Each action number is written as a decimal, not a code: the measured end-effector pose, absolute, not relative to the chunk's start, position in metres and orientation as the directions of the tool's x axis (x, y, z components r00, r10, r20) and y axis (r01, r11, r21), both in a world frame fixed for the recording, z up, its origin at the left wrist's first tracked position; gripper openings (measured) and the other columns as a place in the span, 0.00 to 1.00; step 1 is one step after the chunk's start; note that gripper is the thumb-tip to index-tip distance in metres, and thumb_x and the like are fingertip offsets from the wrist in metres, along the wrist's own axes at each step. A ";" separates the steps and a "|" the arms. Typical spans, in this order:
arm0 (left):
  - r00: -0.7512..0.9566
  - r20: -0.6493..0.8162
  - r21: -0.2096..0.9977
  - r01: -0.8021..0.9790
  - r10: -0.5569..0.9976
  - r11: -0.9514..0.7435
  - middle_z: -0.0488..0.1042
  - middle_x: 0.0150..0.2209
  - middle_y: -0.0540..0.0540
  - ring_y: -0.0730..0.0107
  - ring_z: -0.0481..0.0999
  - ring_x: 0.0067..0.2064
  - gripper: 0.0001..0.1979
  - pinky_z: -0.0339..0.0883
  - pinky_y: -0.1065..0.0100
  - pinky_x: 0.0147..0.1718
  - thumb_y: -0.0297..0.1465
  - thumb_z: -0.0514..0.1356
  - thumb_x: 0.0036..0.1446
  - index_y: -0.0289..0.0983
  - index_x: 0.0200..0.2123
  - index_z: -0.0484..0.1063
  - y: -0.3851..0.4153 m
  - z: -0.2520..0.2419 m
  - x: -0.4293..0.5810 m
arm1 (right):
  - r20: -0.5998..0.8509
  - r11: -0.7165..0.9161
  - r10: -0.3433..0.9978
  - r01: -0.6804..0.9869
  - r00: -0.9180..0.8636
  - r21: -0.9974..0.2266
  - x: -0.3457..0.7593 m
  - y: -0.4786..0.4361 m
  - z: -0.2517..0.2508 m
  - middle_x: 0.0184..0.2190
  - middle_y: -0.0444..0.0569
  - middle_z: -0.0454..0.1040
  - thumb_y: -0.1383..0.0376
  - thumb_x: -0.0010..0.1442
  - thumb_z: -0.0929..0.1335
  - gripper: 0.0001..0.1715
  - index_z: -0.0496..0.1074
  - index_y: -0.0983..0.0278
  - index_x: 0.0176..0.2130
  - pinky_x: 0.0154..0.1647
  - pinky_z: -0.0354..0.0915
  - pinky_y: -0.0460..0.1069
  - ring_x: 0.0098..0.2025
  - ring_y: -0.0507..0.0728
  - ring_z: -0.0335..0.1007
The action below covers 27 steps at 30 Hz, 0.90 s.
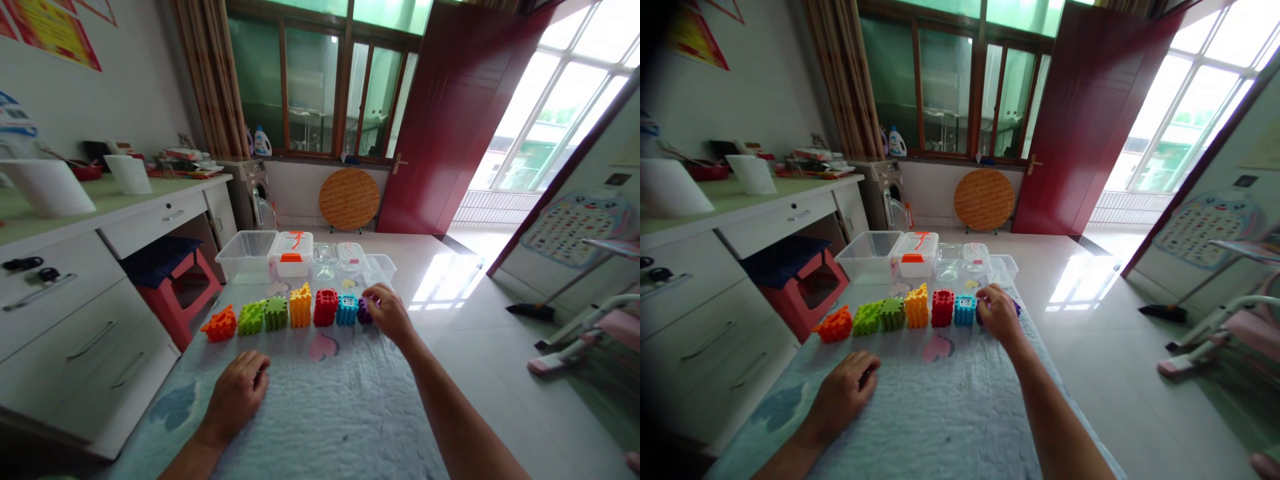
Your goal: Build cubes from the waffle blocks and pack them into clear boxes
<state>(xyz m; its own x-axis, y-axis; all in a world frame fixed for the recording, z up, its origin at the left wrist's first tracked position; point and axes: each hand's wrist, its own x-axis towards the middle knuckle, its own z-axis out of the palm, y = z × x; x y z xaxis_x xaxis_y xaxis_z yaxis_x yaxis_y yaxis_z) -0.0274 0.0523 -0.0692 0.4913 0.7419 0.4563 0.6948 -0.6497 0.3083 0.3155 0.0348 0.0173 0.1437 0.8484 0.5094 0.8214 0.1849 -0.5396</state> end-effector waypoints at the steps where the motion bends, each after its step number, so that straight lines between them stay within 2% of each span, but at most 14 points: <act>1: 0.488 0.462 0.311 0.693 0.741 -0.650 0.72 0.30 0.49 0.65 0.71 0.34 0.07 0.65 0.66 0.36 0.24 0.52 0.54 0.39 0.31 0.69 0.052 -0.069 -0.027 | 0.517 0.120 0.834 0.849 0.195 -0.514 0.331 0.045 0.023 0.35 0.47 0.73 0.72 0.53 0.62 0.14 0.74 0.63 0.35 0.40 0.63 0.48 0.32 0.53 0.68; 3: 0.484 0.473 0.314 0.688 0.736 -0.655 0.72 0.30 0.49 0.66 0.72 0.34 0.07 0.66 0.67 0.35 0.24 0.53 0.54 0.39 0.30 0.69 0.052 -0.068 -0.027 | 0.475 -0.042 0.836 0.895 0.275 -0.445 0.359 0.067 0.026 0.40 0.50 0.74 0.73 0.52 0.61 0.18 0.75 0.64 0.40 0.45 0.64 0.49 0.36 0.55 0.70; 5: 0.480 0.480 0.317 0.686 0.735 -0.655 0.72 0.29 0.49 0.66 0.72 0.33 0.07 0.66 0.67 0.35 0.24 0.53 0.53 0.40 0.30 0.69 0.052 -0.067 -0.027 | 0.413 -0.165 0.857 0.923 0.309 -0.348 0.381 0.087 0.022 0.48 0.53 0.73 0.75 0.51 0.61 0.25 0.73 0.65 0.47 0.50 0.62 0.49 0.44 0.57 0.70; 8: 0.472 0.477 0.322 0.691 0.741 -0.647 0.72 0.30 0.49 0.66 0.72 0.33 0.07 0.66 0.67 0.35 0.24 0.53 0.54 0.40 0.30 0.69 0.052 -0.068 -0.028 | 0.383 -0.209 0.866 0.929 0.321 -0.305 0.400 0.108 0.012 0.53 0.55 0.71 0.77 0.51 0.61 0.30 0.71 0.66 0.52 0.53 0.60 0.50 0.51 0.60 0.67; 11: 0.471 0.462 0.335 0.692 0.752 -0.640 0.72 0.30 0.49 0.66 0.72 0.34 0.07 0.66 0.67 0.35 0.25 0.53 0.55 0.40 0.30 0.70 0.053 -0.070 -0.028 | 0.353 -0.228 0.878 0.932 0.322 -0.283 0.408 0.118 0.002 0.51 0.54 0.73 0.77 0.52 0.61 0.28 0.74 0.64 0.49 0.51 0.62 0.50 0.49 0.61 0.68; 14: 0.466 0.438 0.353 0.698 0.769 -0.624 0.71 0.31 0.48 0.66 0.72 0.35 0.07 0.66 0.66 0.36 0.25 0.53 0.56 0.39 0.31 0.70 0.055 -0.072 -0.028 | 0.338 -0.248 0.880 0.931 0.332 -0.268 0.409 0.123 -0.004 0.44 0.52 0.76 0.75 0.54 0.62 0.22 0.77 0.61 0.43 0.45 0.63 0.49 0.43 0.59 0.70; 17: 0.458 0.408 0.355 0.717 0.790 -0.599 0.72 0.35 0.47 0.63 0.72 0.39 0.08 0.67 0.64 0.42 0.25 0.54 0.55 0.39 0.34 0.71 0.058 -0.074 -0.029 | 0.366 -0.262 0.862 0.926 0.350 -0.271 0.408 0.122 -0.004 0.39 0.51 0.77 0.71 0.58 0.62 0.16 0.78 0.61 0.38 0.40 0.63 0.47 0.38 0.56 0.71; 19: 0.458 0.389 0.344 0.732 0.799 -0.588 0.73 0.40 0.46 0.61 0.71 0.44 0.10 0.66 0.61 0.46 0.25 0.54 0.54 0.39 0.38 0.72 0.060 -0.076 -0.029 | 0.397 -0.269 0.841 0.922 0.366 -0.280 0.405 0.117 -0.001 0.38 0.52 0.76 0.69 0.60 0.61 0.16 0.77 0.63 0.39 0.39 0.63 0.47 0.37 0.56 0.70; 22: 0.465 0.339 0.320 0.760 0.818 -0.565 0.72 0.45 0.44 0.59 0.70 0.48 0.15 0.63 0.59 0.50 0.25 0.54 0.53 0.38 0.44 0.72 0.058 -0.077 -0.028 | 0.501 -0.219 0.787 0.923 0.360 -0.317 0.397 0.097 0.013 0.40 0.52 0.75 0.68 0.61 0.60 0.17 0.76 0.64 0.41 0.39 0.64 0.48 0.37 0.56 0.71; 25: 0.466 0.265 0.280 0.800 0.844 -0.530 0.71 0.47 0.42 0.58 0.69 0.49 0.16 0.63 0.58 0.50 0.24 0.53 0.54 0.37 0.45 0.72 0.054 -0.070 -0.022 | 0.723 0.035 0.643 0.934 0.251 -0.355 0.379 0.061 0.034 0.37 0.51 0.75 0.66 0.61 0.62 0.13 0.75 0.64 0.39 0.37 0.65 0.48 0.32 0.54 0.70; 27: 0.454 0.214 0.234 0.835 0.865 -0.497 0.71 0.47 0.41 0.57 0.69 0.48 0.17 0.63 0.57 0.48 0.24 0.52 0.53 0.37 0.45 0.71 0.053 -0.059 -0.016 | 0.750 0.134 0.639 0.935 0.171 -0.327 0.362 0.030 0.049 0.37 0.49 0.75 0.65 0.62 0.62 0.13 0.75 0.63 0.39 0.35 0.65 0.48 0.29 0.52 0.69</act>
<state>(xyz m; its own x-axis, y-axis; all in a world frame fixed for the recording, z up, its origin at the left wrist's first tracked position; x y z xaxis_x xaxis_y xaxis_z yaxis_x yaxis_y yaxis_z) -0.0165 0.0525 -0.0590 0.4544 0.8646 0.2144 0.8354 -0.4972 0.2342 0.3616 0.0297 0.0493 0.1710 0.6388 0.7502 0.9353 0.1341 -0.3274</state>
